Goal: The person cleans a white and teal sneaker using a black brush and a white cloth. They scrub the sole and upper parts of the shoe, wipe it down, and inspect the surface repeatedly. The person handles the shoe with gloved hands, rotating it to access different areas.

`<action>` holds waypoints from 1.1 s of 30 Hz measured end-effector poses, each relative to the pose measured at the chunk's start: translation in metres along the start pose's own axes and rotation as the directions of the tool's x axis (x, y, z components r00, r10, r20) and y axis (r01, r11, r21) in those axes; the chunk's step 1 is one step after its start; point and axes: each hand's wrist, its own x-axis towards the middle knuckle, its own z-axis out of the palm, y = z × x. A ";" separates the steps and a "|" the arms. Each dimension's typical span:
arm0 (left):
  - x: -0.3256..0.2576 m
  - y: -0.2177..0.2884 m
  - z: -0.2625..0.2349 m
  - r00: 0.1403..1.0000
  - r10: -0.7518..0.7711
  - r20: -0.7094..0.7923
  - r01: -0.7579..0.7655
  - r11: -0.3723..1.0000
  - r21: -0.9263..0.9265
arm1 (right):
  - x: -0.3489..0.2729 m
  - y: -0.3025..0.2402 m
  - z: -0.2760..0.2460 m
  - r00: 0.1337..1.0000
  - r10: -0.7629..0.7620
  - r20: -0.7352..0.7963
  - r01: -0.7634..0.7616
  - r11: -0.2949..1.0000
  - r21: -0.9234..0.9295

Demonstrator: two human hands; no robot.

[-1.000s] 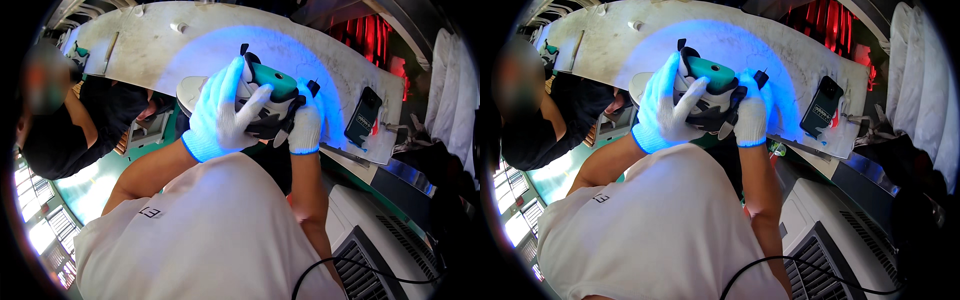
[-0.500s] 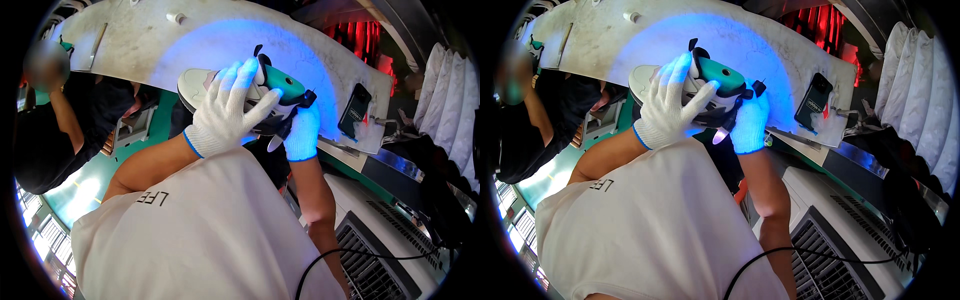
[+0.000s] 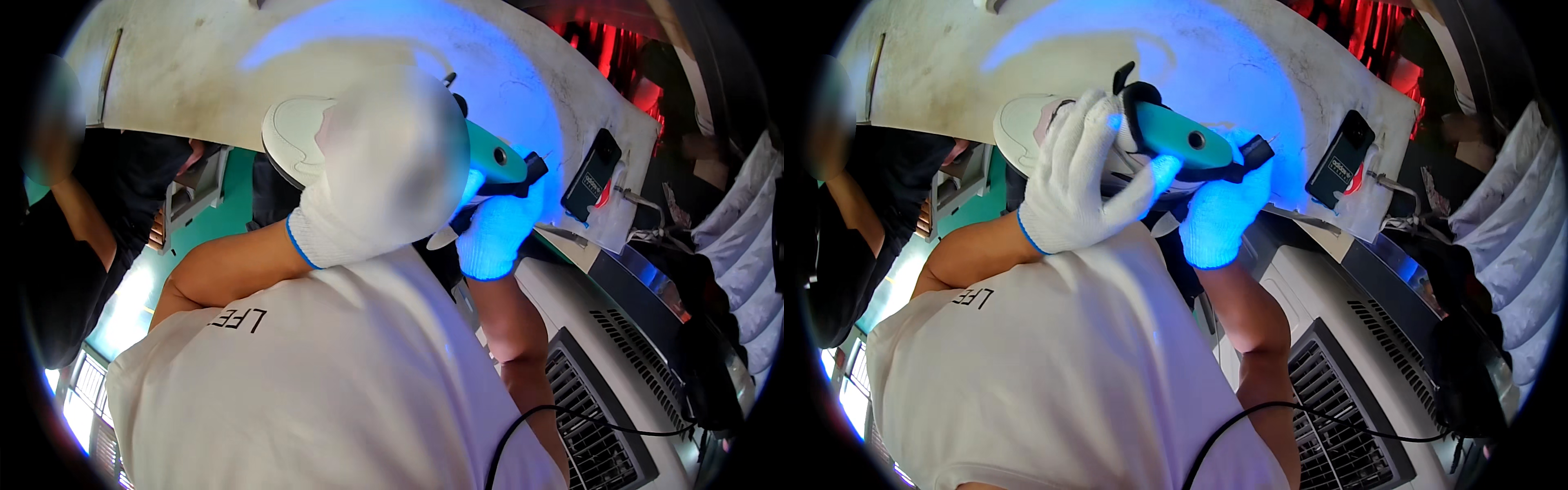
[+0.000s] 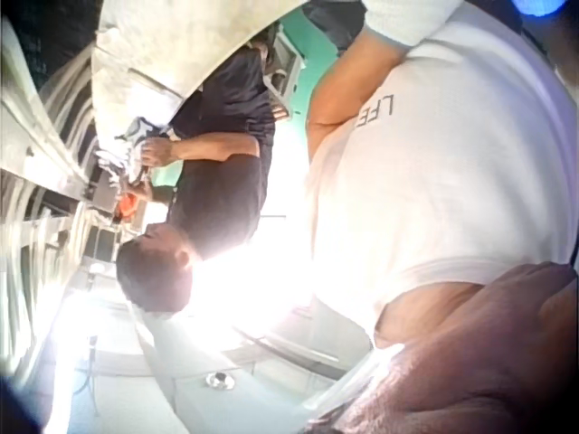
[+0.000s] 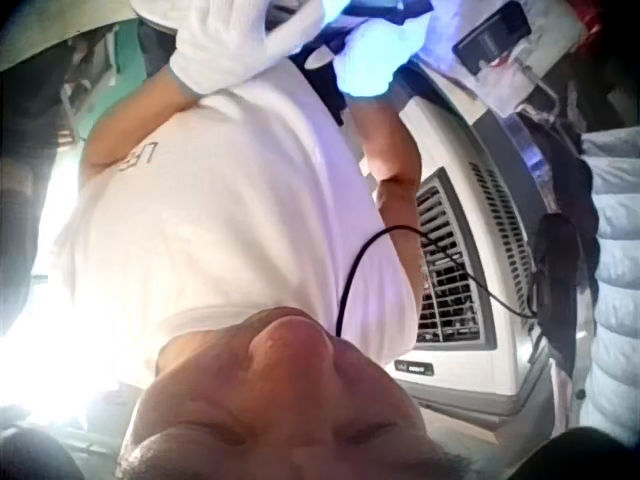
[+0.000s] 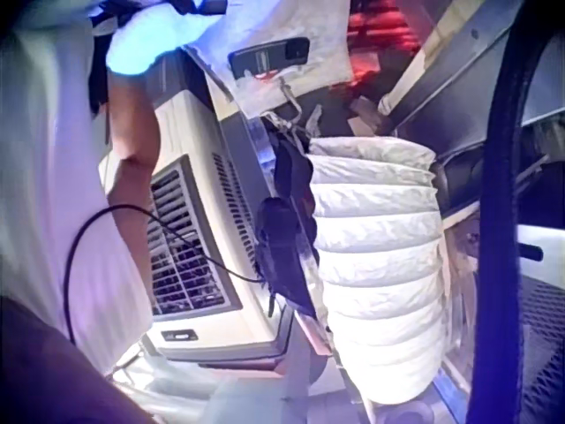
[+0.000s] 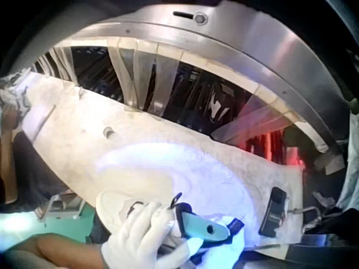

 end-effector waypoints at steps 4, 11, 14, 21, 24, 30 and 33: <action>-0.005 -0.004 -0.007 0.992 0.118 0.053 -0.125 0.979 0.160 | -0.008 0.000 0.010 0.996 -0.053 -0.072 0.050 0.998 -0.035; -0.003 0.002 -0.004 0.986 0.156 0.052 -0.164 0.951 0.264 | -0.023 0.015 0.026 0.841 -0.458 -0.287 0.413 0.887 -0.205; 0.001 0.017 -0.010 0.998 0.055 0.038 -0.063 0.965 0.255 | -0.020 0.009 0.022 0.884 -0.461 -0.077 0.453 0.886 -0.103; 0.042 0.007 -0.053 0.932 -0.036 0.361 -0.064 0.963 0.263 | 0.023 -0.019 -0.018 0.957 -0.291 0.007 0.289 0.953 0.095; 0.036 0.002 -0.051 0.909 -0.086 0.408 -0.033 0.961 0.276 | 0.029 -0.044 -0.039 0.964 -0.242 0.110 0.168 0.875 0.454; 0.035 0.007 -0.051 0.928 -0.046 0.369 -0.037 0.976 0.214 | 0.036 -0.043 -0.009 0.893 -0.265 0.363 -0.001 0.806 0.592; 0.033 0.005 -0.048 0.923 -0.064 0.379 -0.021 0.976 0.216 | 0.033 -0.036 0.004 0.926 -0.251 0.282 0.059 0.833 0.550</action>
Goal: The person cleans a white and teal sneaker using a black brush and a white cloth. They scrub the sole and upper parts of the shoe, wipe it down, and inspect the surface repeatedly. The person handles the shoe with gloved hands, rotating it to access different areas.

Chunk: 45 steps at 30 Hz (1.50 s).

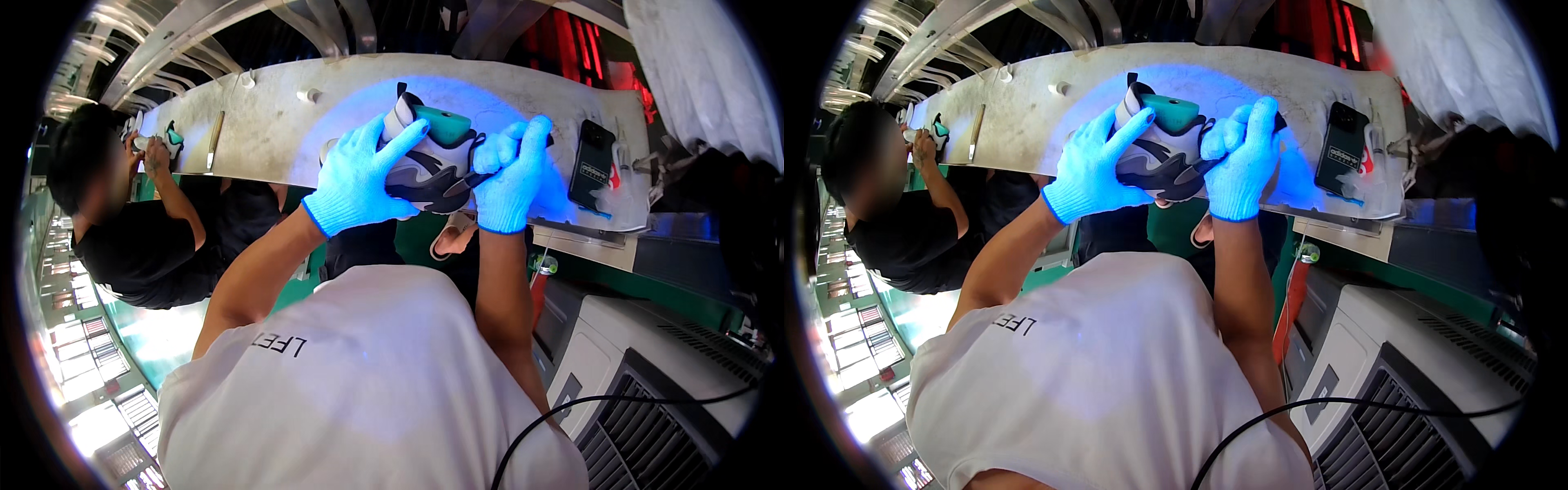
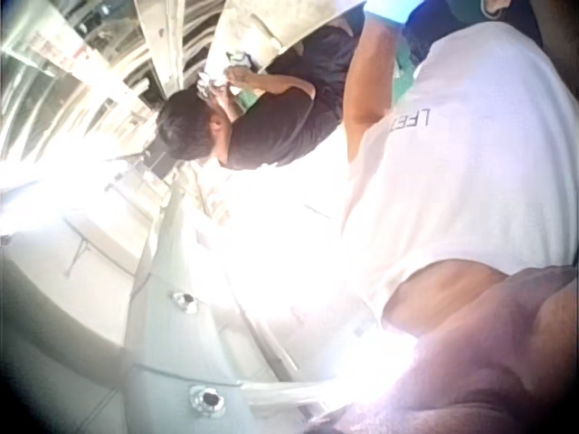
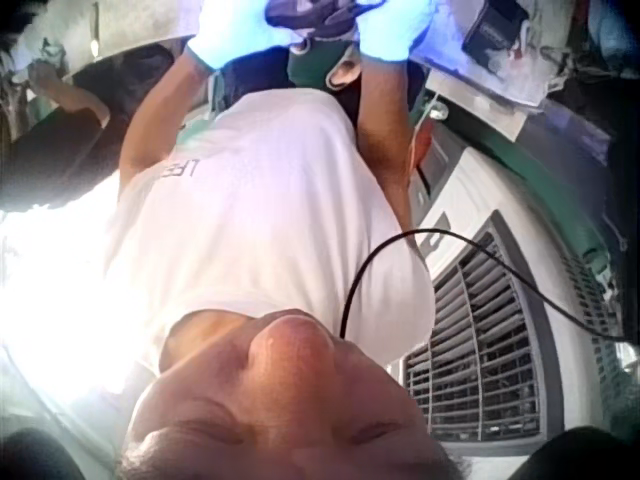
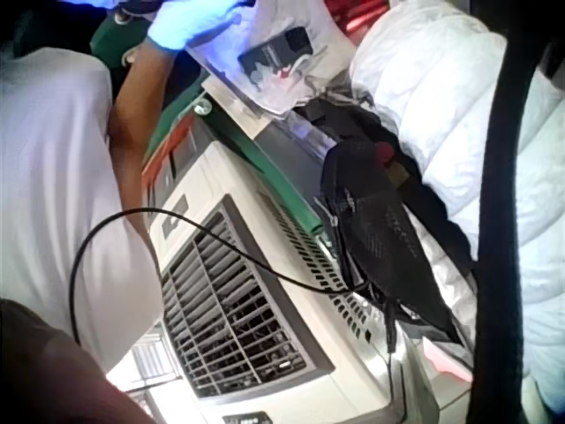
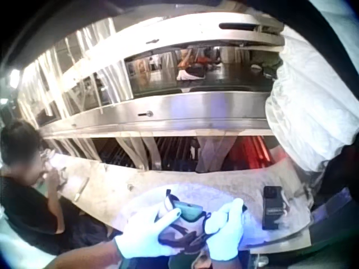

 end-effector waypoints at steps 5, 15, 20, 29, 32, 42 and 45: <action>-0.004 0.001 0.008 0.998 -0.010 -0.067 0.011 1.000 0.015 | 0.005 0.018 0.006 0.959 -0.137 -0.247 0.071 0.964 -0.258; 0.009 -0.010 -0.002 0.997 -0.052 0.056 0.052 0.999 -0.010 | 0.021 0.014 0.002 0.955 -0.108 -0.278 0.093 0.993 -0.065; 0.008 -0.010 0.002 0.999 -0.031 -0.011 0.030 0.998 -0.054 | 0.007 0.015 0.021 0.939 -0.159 -0.305 0.060 0.949 -0.311; 0.004 -0.003 -0.003 0.998 -0.064 -0.008 0.064 0.997 -0.035 | 0.042 -0.005 0.007 0.990 -0.105 -0.092 0.020 0.760 -0.649; -0.005 0.001 0.003 0.996 -0.008 -0.094 0.005 0.999 -0.033 | 0.058 -0.016 -0.033 0.986 -0.053 -0.158 -0.071 0.724 -0.686; -0.045 -0.002 0.025 0.983 -0.118 -0.141 0.069 0.947 -0.315 | -0.041 0.009 -0.047 0.977 -0.020 -0.211 -0.073 0.903 -0.423; -0.032 -0.022 0.021 0.998 -0.022 -0.063 -0.003 0.926 -0.378 | -0.028 0.042 -0.042 0.996 -0.046 -0.081 0.023 0.963 -0.270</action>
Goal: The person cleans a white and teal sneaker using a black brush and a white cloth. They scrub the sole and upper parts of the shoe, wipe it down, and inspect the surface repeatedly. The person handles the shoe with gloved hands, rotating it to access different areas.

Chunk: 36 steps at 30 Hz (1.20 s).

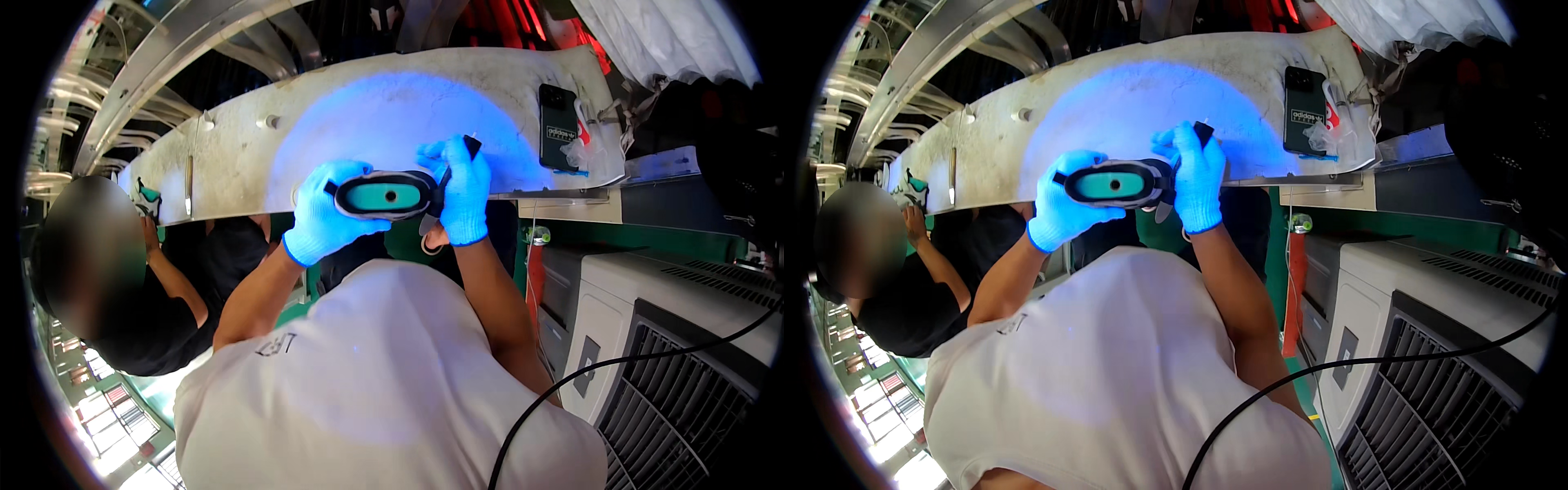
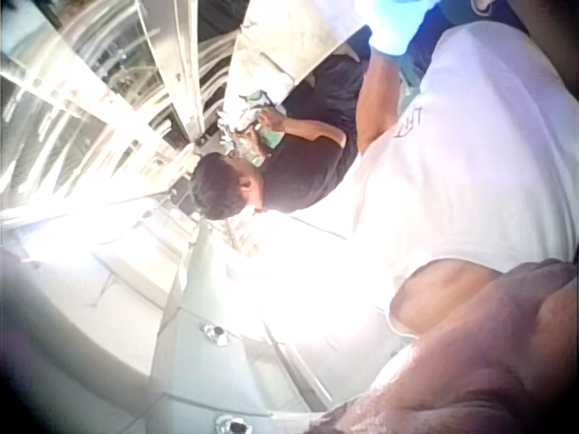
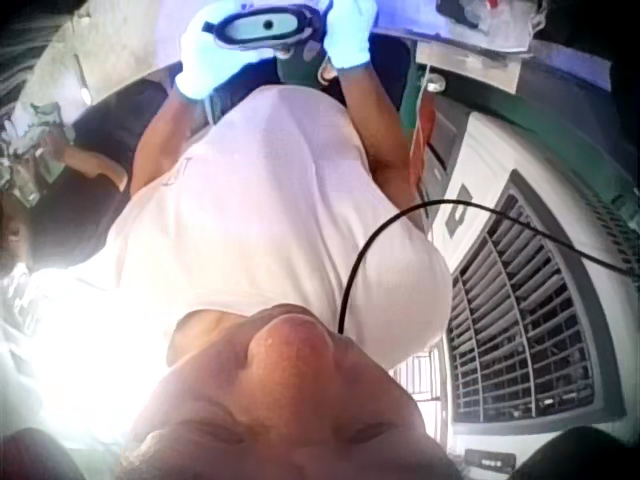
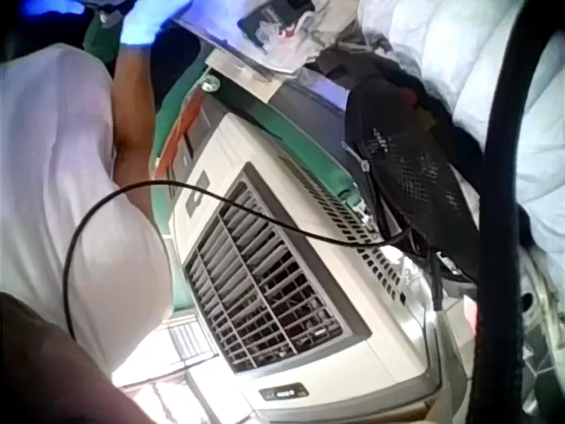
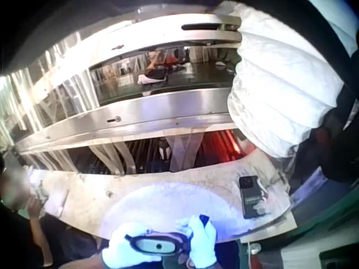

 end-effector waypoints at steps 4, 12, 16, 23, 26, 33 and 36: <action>0.008 -0.005 -0.011 0.933 0.356 -0.058 -0.356 0.935 0.010 | 0.008 0.001 0.007 0.994 0.101 0.048 -0.104 0.993 0.054; -0.013 -0.020 0.000 0.881 0.473 -0.028 -0.462 0.869 0.176 | 0.011 -0.030 0.011 0.927 0.275 0.255 -0.100 0.837 -0.538; -0.025 -0.025 0.011 0.861 0.504 -0.067 -0.486 0.855 0.180 | 0.027 -0.055 0.036 0.769 0.509 0.388 -0.026 0.630 -0.776; -0.017 -0.017 0.006 0.869 0.484 -0.105 -0.455 0.863 0.218 | 0.044 -0.038 0.041 0.618 0.677 0.400 -0.224 0.639 -0.735; -0.004 -0.013 0.005 0.914 0.354 -0.197 -0.330 0.933 0.144 | 0.049 -0.033 0.041 0.743 0.568 0.355 -0.115 0.630 -0.768; 0.097 -0.003 -0.034 0.925 -0.283 0.254 0.365 0.848 -0.384 | 0.099 -0.029 -0.003 0.970 -0.226 0.084 0.198 0.549 -0.812; 0.122 -0.019 -0.034 0.845 -0.525 0.106 0.527 0.850 0.008 | 0.102 -0.023 -0.018 0.976 -0.217 0.032 0.143 0.518 -0.843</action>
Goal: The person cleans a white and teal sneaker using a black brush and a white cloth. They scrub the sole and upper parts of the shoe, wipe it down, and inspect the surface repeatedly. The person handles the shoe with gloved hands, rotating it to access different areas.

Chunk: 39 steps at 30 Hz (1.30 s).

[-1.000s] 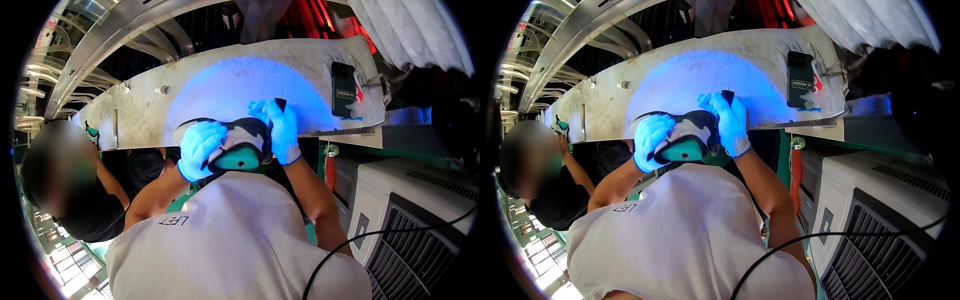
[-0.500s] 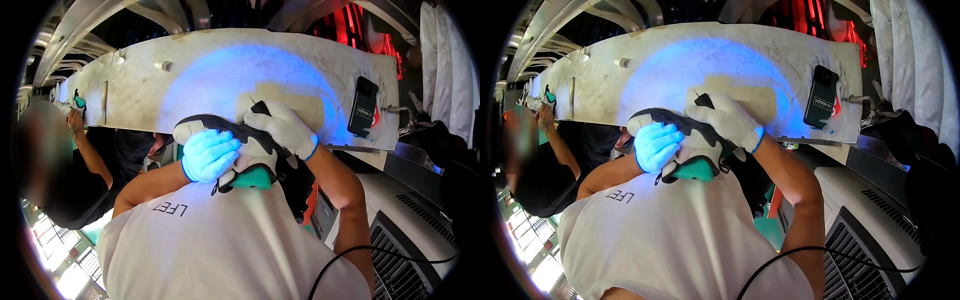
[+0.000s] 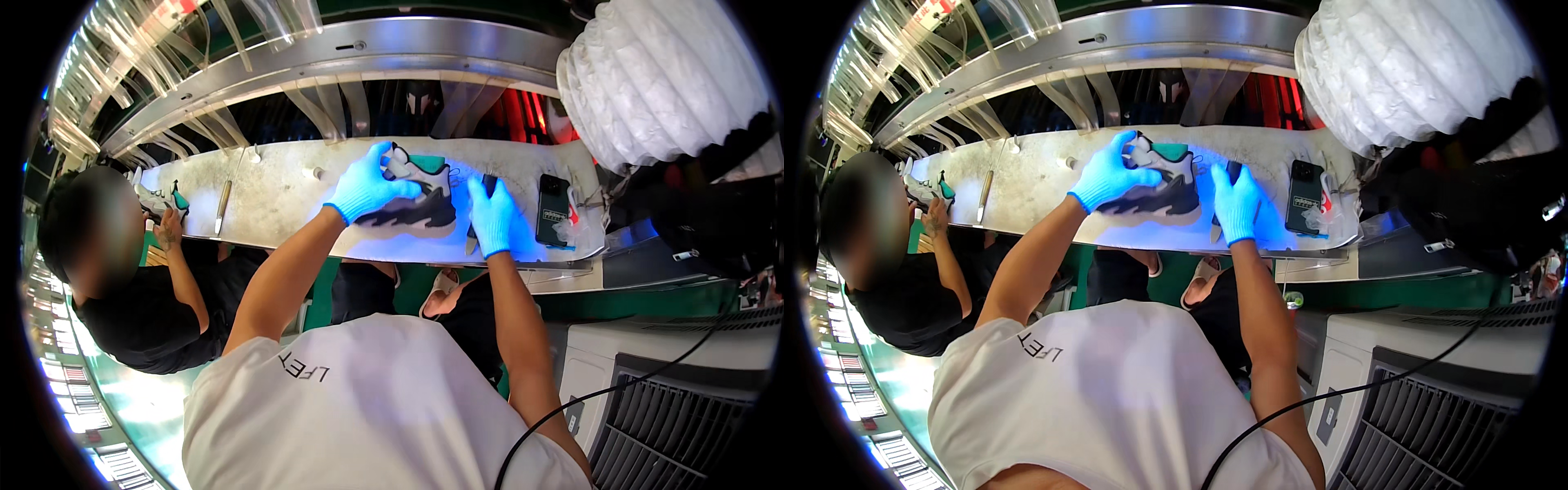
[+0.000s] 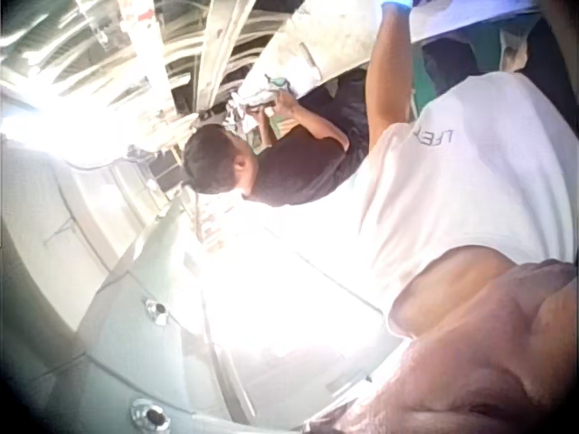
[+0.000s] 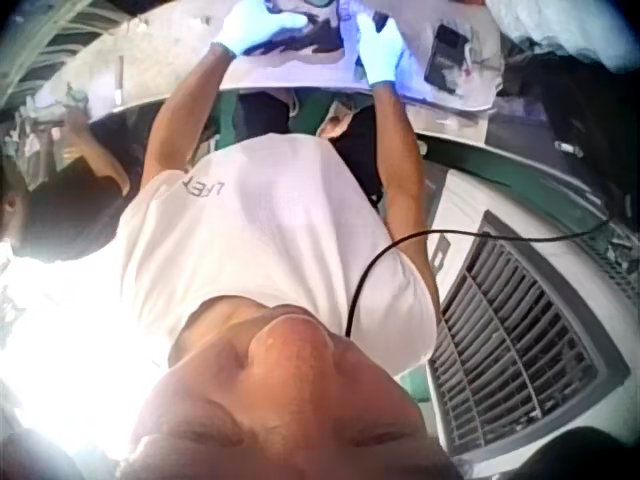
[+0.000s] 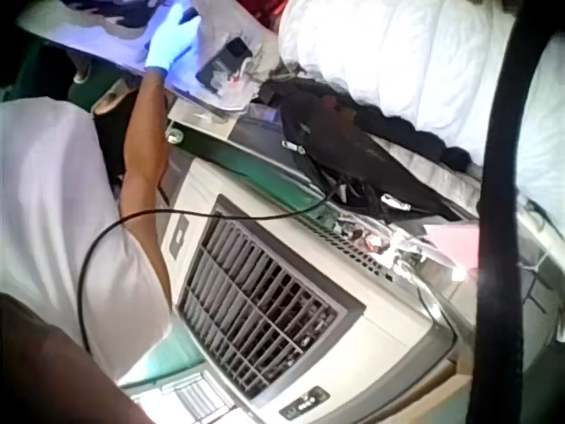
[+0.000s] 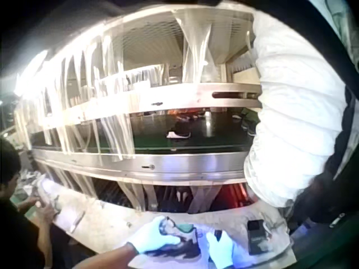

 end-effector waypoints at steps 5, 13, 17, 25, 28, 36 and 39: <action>-0.017 -0.011 -0.003 0.961 0.262 0.092 -0.277 0.894 0.352 | -0.060 -0.001 -0.015 0.982 -0.186 0.025 0.185 0.982 0.050; -0.007 -0.011 -0.013 0.987 0.100 0.126 -0.133 0.947 0.291 | -0.085 -0.015 -0.022 0.896 -0.349 0.275 0.412 0.884 -0.220; -0.010 -0.007 -0.013 0.989 0.107 0.105 -0.134 0.946 0.295 | -0.079 -0.009 -0.015 0.888 -0.356 0.292 0.442 0.837 -0.322; -0.008 -0.014 -0.013 0.990 0.085 0.115 -0.113 0.956 0.272 | -0.077 -0.020 -0.009 0.888 -0.233 0.396 0.418 0.768 -0.486; -0.010 -0.016 -0.012 0.993 0.068 0.100 -0.090 0.969 0.229 | -0.077 -0.020 -0.023 0.858 -0.140 0.495 0.426 0.731 -0.532; -0.015 -0.009 -0.013 0.992 0.100 0.072 -0.113 0.969 0.221 | -0.008 0.002 -0.042 0.966 -0.220 -0.137 0.128 0.865 -0.485; -0.028 -0.023 -0.030 0.998 0.067 -0.010 -0.066 0.995 0.072 | -0.034 -0.045 -0.036 0.933 -0.311 -0.181 0.210 0.879 -0.428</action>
